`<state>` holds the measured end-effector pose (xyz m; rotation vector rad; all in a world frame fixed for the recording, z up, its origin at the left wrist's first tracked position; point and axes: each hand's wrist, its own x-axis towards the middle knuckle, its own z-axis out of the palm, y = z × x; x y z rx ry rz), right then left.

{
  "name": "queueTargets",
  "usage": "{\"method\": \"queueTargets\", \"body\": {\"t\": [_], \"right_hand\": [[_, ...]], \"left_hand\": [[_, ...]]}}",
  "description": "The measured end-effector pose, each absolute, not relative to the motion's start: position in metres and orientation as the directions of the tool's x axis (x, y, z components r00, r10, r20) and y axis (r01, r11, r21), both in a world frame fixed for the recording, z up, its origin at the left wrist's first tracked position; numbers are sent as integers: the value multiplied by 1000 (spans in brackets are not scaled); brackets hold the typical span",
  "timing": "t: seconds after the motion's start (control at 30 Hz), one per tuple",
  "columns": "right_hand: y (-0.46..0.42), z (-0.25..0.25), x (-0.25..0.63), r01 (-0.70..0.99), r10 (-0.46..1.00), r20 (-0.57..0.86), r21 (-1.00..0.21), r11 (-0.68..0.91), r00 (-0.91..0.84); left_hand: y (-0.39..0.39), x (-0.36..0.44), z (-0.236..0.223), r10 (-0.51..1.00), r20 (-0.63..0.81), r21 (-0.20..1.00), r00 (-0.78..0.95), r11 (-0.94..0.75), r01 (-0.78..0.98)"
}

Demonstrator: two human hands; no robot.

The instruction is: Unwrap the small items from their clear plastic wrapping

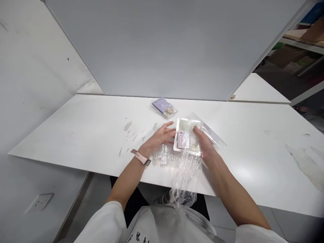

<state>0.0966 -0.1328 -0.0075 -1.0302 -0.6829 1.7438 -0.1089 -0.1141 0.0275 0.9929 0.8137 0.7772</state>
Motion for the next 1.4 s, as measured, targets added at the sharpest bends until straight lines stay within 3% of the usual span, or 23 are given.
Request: {"method": "queueTargets", "body": {"t": [0.13,0.3,0.43,0.5,0.57,0.63,0.73,0.8,0.9,1.0,1.07,1.13,1.27,1.33,1.4], "right_hand": [[-139,-6,84,-387,910,-392,-825,-412,-135],[-128,-2,113,-418,921,-375,-858,-299,110],[-121,-1,138,-463,950,-281,-865,-190,134],[-122,2,144,-407,960,-208,-906,-116,190],[-126,6,145,-241,942,-72,-970,9,327],[-130,12,142,67,883,172,-985,159,437],[-137,18,129,490,857,464,-814,311,226],[-138,18,120,591,882,470,-721,362,33],[-136,12,119,504,921,382,-811,296,74],[-130,5,139,102,940,125,-990,97,318],[-124,1,157,-200,919,-60,-980,21,391],[-119,-3,171,-384,898,-141,-923,33,416],[-114,-4,173,-425,859,-117,-897,125,499],[-116,-1,162,-383,886,-137,-922,49,442],[-120,2,147,-336,940,-207,-936,-109,271]], "left_hand": [[-122,-93,16,807,-246,919,538,371,-136],[-115,-100,12,869,-261,907,420,370,-202],[-113,-103,14,885,-280,921,372,357,-155],[-113,-102,15,884,-278,927,375,350,-137],[-112,-102,14,887,-283,927,364,350,-133],[-111,-102,12,896,-291,927,335,351,-134],[-110,-103,10,897,-285,932,339,342,-122],[-112,-103,11,881,-272,943,387,324,-75],[-115,-106,14,862,-250,965,441,257,46],[-118,-112,19,805,-272,960,527,261,98],[-119,-115,23,736,-311,939,601,336,75],[-119,-118,24,699,-328,910,636,414,14],[-113,-117,19,795,-256,874,550,434,-220],[-108,-116,16,848,-210,859,486,397,-323],[-104,-115,14,876,-178,846,448,369,-385]]}}
